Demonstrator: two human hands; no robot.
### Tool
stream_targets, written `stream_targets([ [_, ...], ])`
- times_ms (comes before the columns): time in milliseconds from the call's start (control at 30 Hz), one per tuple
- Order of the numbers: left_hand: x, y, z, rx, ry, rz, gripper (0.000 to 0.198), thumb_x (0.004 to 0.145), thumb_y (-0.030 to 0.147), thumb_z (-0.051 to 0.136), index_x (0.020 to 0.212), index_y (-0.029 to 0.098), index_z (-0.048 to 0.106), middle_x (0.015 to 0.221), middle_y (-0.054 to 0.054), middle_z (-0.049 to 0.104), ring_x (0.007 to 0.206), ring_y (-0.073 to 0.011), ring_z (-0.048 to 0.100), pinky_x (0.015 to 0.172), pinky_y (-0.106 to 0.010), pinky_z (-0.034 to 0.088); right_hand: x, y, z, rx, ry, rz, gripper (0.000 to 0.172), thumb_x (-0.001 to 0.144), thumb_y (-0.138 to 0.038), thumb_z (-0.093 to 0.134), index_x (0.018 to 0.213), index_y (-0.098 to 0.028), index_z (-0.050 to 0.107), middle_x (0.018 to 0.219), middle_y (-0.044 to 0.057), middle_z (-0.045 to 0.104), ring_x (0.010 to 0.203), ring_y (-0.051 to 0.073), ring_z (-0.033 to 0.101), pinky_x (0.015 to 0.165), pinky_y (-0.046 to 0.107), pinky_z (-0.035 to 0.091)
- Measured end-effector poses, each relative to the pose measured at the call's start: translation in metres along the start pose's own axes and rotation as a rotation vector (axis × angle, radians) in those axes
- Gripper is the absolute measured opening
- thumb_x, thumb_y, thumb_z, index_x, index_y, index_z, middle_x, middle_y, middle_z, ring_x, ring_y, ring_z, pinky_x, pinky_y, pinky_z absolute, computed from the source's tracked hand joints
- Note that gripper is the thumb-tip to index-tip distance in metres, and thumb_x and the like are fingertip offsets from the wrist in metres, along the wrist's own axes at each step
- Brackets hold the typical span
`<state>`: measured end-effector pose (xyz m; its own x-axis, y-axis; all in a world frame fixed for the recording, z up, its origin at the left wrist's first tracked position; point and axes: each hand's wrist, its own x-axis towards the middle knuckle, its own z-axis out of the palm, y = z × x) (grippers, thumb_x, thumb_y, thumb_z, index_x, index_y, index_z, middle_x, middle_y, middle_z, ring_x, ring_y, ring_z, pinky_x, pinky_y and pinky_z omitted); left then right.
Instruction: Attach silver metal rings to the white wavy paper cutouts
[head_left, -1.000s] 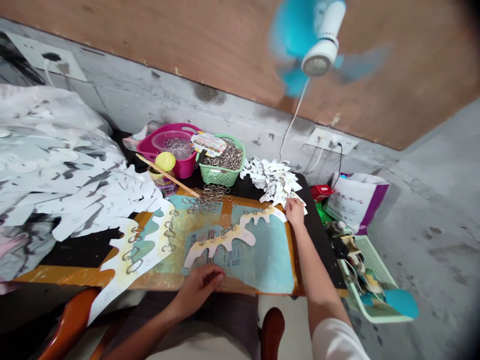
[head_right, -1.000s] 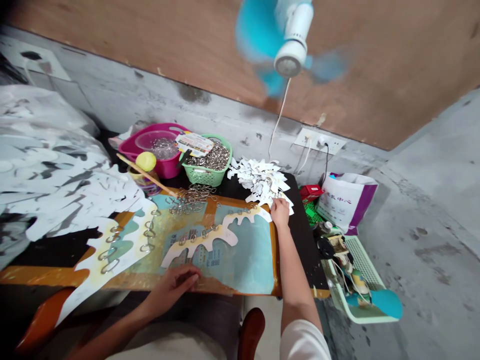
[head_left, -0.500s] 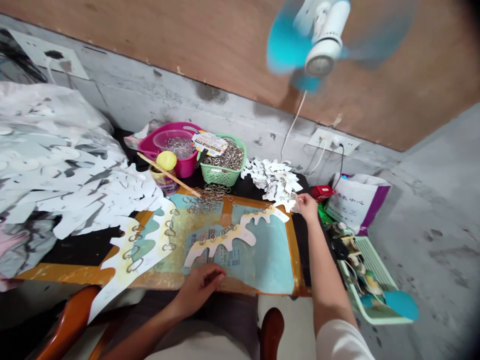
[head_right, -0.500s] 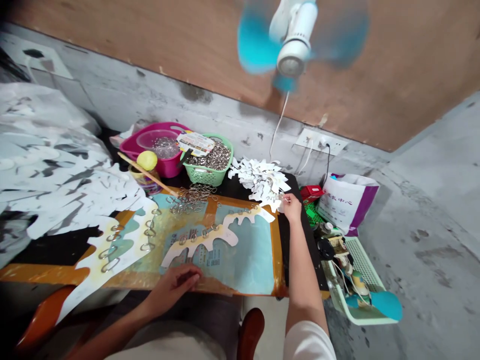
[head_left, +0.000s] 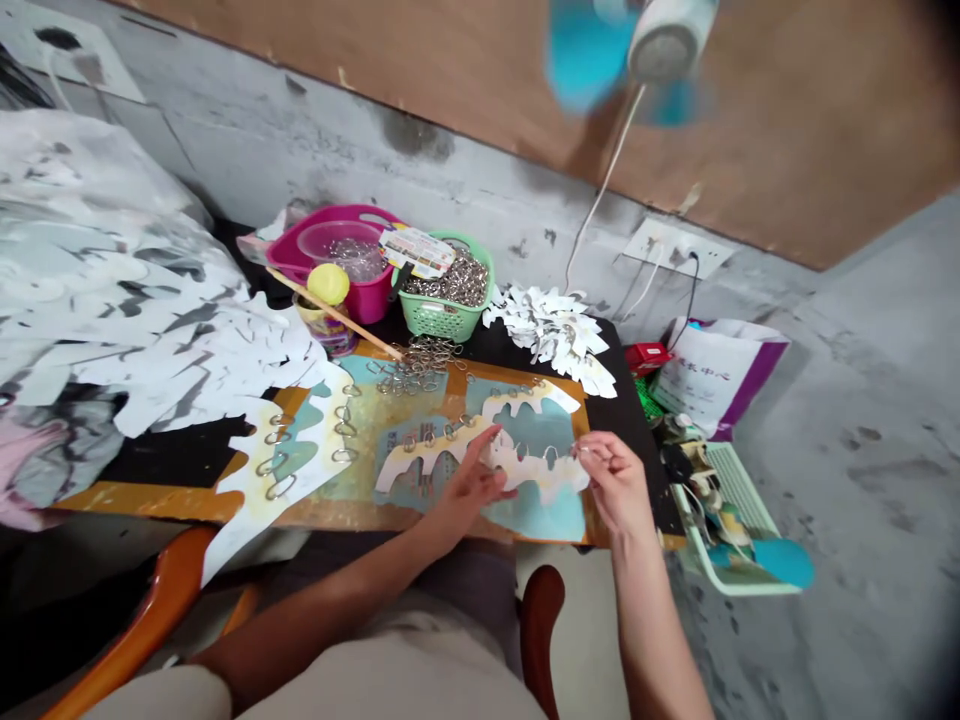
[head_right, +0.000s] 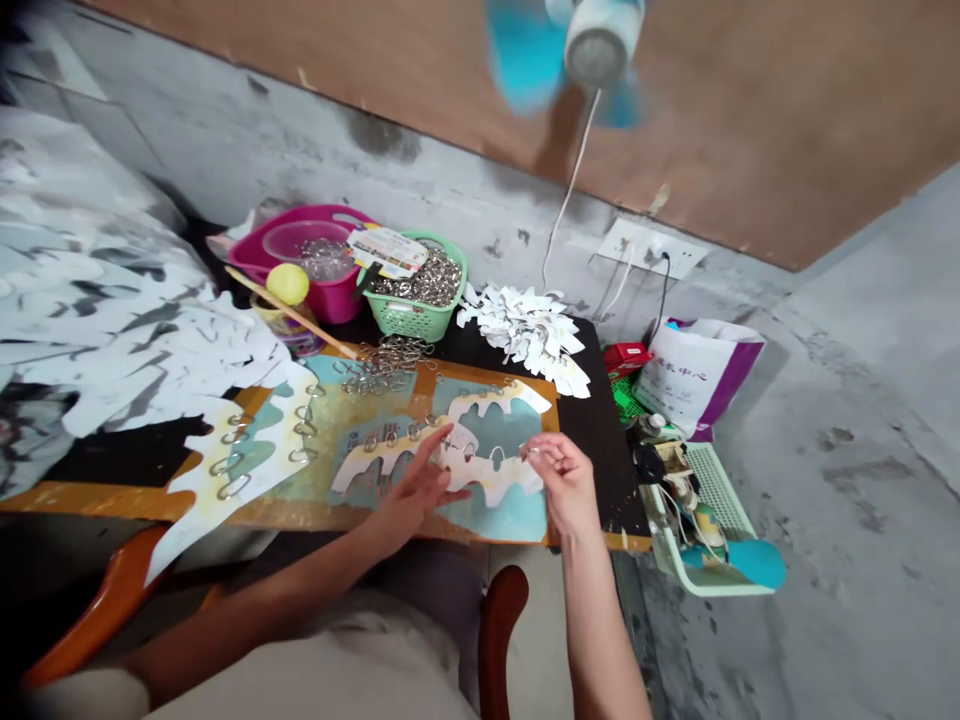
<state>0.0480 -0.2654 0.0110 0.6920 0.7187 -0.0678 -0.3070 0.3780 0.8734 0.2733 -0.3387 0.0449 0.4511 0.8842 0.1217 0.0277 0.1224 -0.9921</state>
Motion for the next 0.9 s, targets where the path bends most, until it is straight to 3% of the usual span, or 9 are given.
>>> stream_targets([
  [100,-0.009,-0.009,-0.011,0.34,0.162,0.11,0.046,0.089,0.043,0.06,0.132,0.026,0.055,0.121,-0.007,0.064,0.085,-0.0171,0.065,0.078,-0.032,0.056,-0.029,0.023,0.012,-0.136,0.019,0.019,0.029,0.083,-0.031,0.074,0.109,-0.023,0.063,0.093,0.005,0.07,0.08,0.019,0.067,0.069,0.028,0.053],
  [167,-0.022,-0.017,-0.022,0.655,0.243,0.13,0.038,0.09,0.036,0.059,0.126,0.024,0.059,0.124,-0.009,0.062,0.09,-0.0202,0.066,0.076,-0.034,0.057,-0.047,0.041,0.017,-0.36,-0.003,-0.013,0.02,0.088,-0.03,0.066,0.106,-0.021,0.064,0.098,0.007,0.067,0.078,0.019,0.065,0.068,0.03,0.053],
  [267,-0.044,-0.024,-0.032,1.077,0.336,0.253,0.047,0.087,0.026,0.061,0.134,0.025,0.054,0.152,-0.013,0.034,0.132,-0.0331,0.046,0.097,-0.047,0.052,-0.072,0.061,0.024,-0.721,-0.039,-0.188,0.016,0.094,-0.023,0.053,0.1,-0.019,0.068,0.106,0.011,0.064,0.095,0.025,0.061,0.081,0.04,0.052],
  [367,-0.057,-0.022,-0.031,1.311,0.46,0.432,0.057,0.084,0.023,0.065,0.138,0.022,0.048,0.162,-0.012,-0.001,0.148,-0.0417,0.014,0.112,-0.058,0.037,-0.09,0.063,0.034,-0.886,0.018,-0.37,0.026,0.095,-0.014,0.046,0.11,-0.018,0.066,0.111,0.012,0.063,0.105,0.028,0.055,0.089,0.047,0.048],
  [433,-0.059,-0.019,-0.032,1.376,0.491,0.586,0.055,0.083,0.021,0.066,0.136,0.021,0.049,0.162,-0.013,0.005,0.148,-0.041,0.015,0.115,-0.06,0.029,-0.096,0.059,0.042,-0.901,0.007,-0.448,0.033,0.095,-0.01,0.042,0.12,-0.019,0.061,0.114,0.012,0.063,0.106,0.028,0.054,0.091,0.048,0.047],
  [500,-0.057,-0.017,-0.037,1.402,0.346,0.701,0.05,0.085,0.016,0.06,0.134,0.022,0.048,0.153,-0.013,0.035,0.144,-0.0342,0.03,0.119,-0.061,0.02,-0.098,0.056,0.049,-0.885,-0.071,-0.479,0.038,0.095,-0.007,0.041,0.128,-0.02,0.055,0.118,0.011,0.063,0.108,0.027,0.054,0.092,0.048,0.047],
  [600,-0.048,-0.016,-0.049,1.414,-0.021,0.669,0.048,0.088,0.007,0.048,0.134,0.021,0.044,0.124,-0.007,0.067,0.135,-0.0244,0.046,0.122,-0.06,0.005,-0.097,0.058,0.059,-0.841,-0.19,-0.44,0.041,0.096,-0.008,0.041,0.134,-0.02,0.049,0.118,0.011,0.063,0.107,0.027,0.055,0.089,0.045,0.05],
  [667,-0.04,-0.014,-0.056,1.408,-0.148,0.587,0.046,0.089,0.004,0.044,0.132,0.019,0.045,0.118,-0.006,0.07,0.135,-0.0225,0.047,0.122,-0.058,0.001,-0.097,0.064,0.063,-0.827,-0.236,-0.409,0.04,0.097,-0.009,0.041,0.135,-0.02,0.047,0.116,0.011,0.064,0.106,0.027,0.055,0.089,0.045,0.051],
  [900,-0.023,-0.005,-0.058,1.385,-0.297,0.49,0.034,0.091,0.006,0.04,0.122,0.018,0.05,0.113,-0.006,0.072,0.135,-0.0234,0.047,0.121,-0.06,0.004,-0.097,0.08,0.07,-0.828,-0.218,-0.357,0.04,0.098,-0.013,0.042,0.137,-0.02,0.043,0.112,0.009,0.067,0.103,0.027,0.057,0.089,0.044,0.052],
])
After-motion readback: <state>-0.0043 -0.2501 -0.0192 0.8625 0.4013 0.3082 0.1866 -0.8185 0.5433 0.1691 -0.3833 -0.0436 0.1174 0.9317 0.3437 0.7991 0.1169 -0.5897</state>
